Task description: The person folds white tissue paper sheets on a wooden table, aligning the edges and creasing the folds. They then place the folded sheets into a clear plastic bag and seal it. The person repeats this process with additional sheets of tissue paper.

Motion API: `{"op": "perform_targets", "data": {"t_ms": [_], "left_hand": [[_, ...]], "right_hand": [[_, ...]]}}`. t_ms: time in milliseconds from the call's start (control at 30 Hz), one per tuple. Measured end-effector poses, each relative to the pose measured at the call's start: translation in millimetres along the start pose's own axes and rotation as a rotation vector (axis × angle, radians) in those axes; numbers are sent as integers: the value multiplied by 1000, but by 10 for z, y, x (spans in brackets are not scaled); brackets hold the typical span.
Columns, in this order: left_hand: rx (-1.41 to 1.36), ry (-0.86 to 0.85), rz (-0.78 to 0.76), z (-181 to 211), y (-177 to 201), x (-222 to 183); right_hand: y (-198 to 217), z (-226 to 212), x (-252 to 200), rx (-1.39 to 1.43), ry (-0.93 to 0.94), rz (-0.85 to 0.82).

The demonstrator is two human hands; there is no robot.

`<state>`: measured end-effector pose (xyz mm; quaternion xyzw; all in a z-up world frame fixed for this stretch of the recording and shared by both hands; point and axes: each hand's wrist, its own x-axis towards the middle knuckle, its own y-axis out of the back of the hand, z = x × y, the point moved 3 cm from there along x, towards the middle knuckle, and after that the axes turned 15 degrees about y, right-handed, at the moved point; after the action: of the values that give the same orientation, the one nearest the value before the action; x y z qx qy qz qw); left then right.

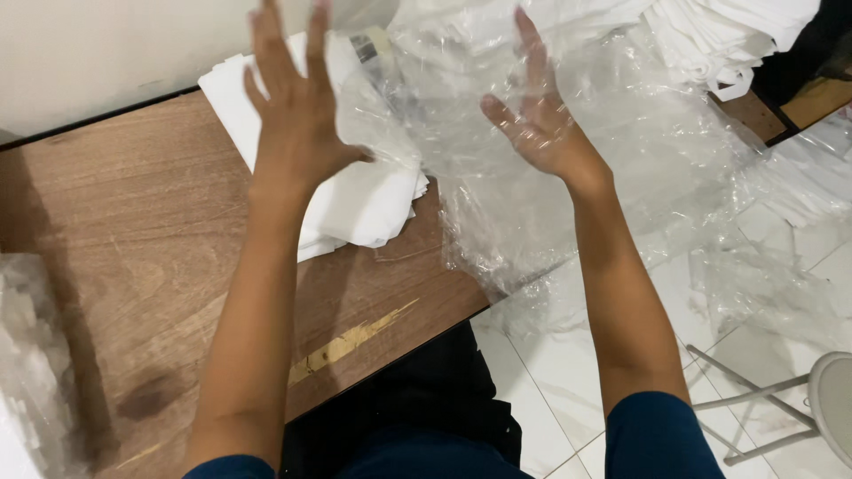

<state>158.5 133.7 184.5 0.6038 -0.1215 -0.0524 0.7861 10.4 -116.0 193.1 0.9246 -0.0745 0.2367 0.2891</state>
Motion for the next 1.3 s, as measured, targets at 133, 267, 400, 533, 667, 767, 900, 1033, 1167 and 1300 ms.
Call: {"op": "perform_targets", "data": {"t_ms": [133, 267, 400, 533, 667, 767, 900, 1033, 1167, 1300], "left_hand": [[-579, -598, 286, 5, 69, 39], [-1245, -317, 362, -302, 92, 168], [-1389, -12, 431, -825, -304, 459], [-1630, 249, 376, -1208, -791, 498], [-1703, 402, 449, -1569, -1245, 404], [-1691, 347, 476, -1587, -1152, 202], [-1689, 260, 515, -1505, -1041, -12], [-1677, 137, 534, -1482, -937, -97], [-1672, -7, 556, -2208, -670, -111], [-1661, -120, 574, -3093, -280, 22]], "right_hand": [[-58, 12, 461, 50, 222, -94], [-10, 275, 529, 14, 89, 149], [-447, 821, 137, -373, -174, -225], [-779, 1279, -221, -416, -318, -289], [-950, 1426, -389, -599, -323, -308], [-1042, 1752, -475, -727, -283, -323], [-1049, 1802, -491, -716, -255, -304], [-1043, 1789, -522, -702, -275, -318], [-1005, 1979, -566, -766, -291, -321], [-1012, 1962, -555, -767, -268, -309]]}}
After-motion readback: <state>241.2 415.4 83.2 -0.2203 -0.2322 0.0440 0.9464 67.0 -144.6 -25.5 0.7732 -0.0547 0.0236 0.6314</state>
